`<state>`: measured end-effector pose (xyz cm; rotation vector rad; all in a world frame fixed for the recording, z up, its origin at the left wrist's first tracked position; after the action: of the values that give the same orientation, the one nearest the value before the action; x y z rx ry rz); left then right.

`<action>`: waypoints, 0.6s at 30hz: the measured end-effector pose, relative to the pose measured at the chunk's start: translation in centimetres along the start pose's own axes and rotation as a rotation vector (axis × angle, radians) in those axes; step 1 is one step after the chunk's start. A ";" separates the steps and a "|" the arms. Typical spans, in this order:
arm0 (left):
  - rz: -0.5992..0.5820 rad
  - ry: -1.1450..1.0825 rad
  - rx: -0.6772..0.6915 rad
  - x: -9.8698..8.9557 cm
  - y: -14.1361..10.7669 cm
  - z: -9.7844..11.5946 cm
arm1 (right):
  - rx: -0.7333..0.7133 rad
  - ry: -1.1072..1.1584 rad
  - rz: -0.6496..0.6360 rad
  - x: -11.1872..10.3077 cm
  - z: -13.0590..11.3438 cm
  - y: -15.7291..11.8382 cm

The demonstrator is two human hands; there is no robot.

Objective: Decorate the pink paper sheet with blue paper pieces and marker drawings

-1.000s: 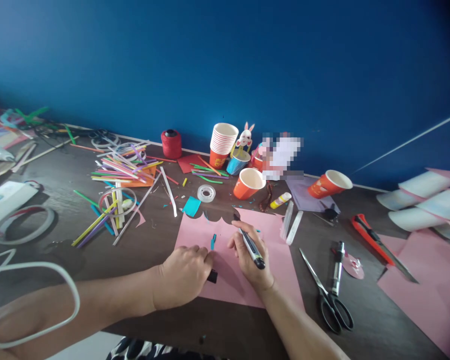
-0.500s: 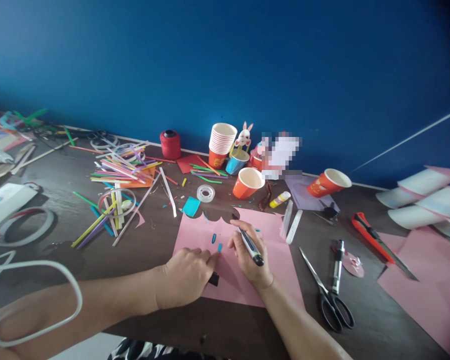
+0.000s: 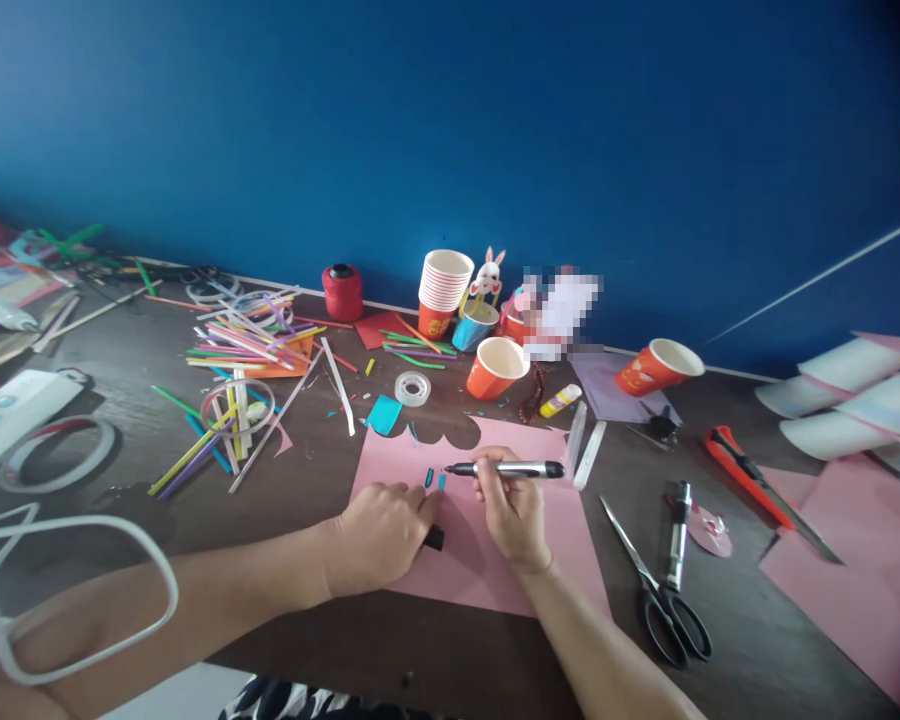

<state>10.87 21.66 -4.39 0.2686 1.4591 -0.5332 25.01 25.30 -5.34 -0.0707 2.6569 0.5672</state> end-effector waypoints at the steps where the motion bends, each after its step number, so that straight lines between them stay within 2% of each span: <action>1: 0.000 -0.002 0.001 0.0 0.0 0.0 | -0.006 -0.009 -0.014 0.1 -0.1 0.0; 10: -0.024 -0.003 0.002 -0.3 0.0 0.2 | -0.098 -0.083 -0.067 0.3 -0.8 0.3; 18: -0.015 -0.009 0.001 -0.5 -0.1 0.2 | -0.089 -0.078 -0.077 0.4 -0.5 0.3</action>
<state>10.98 21.57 -3.89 0.2561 1.4533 -0.5467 24.37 25.39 -4.95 -0.1726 2.5410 0.6486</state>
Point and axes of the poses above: each hand's wrist, its own y-axis towards the middle knuckle, its own x-axis out of the palm, z = x × y, the point moved 5 cm from there along y, towards the middle knuckle, and after that the axes turned 11 degrees about -x, right-handed, at the moved point
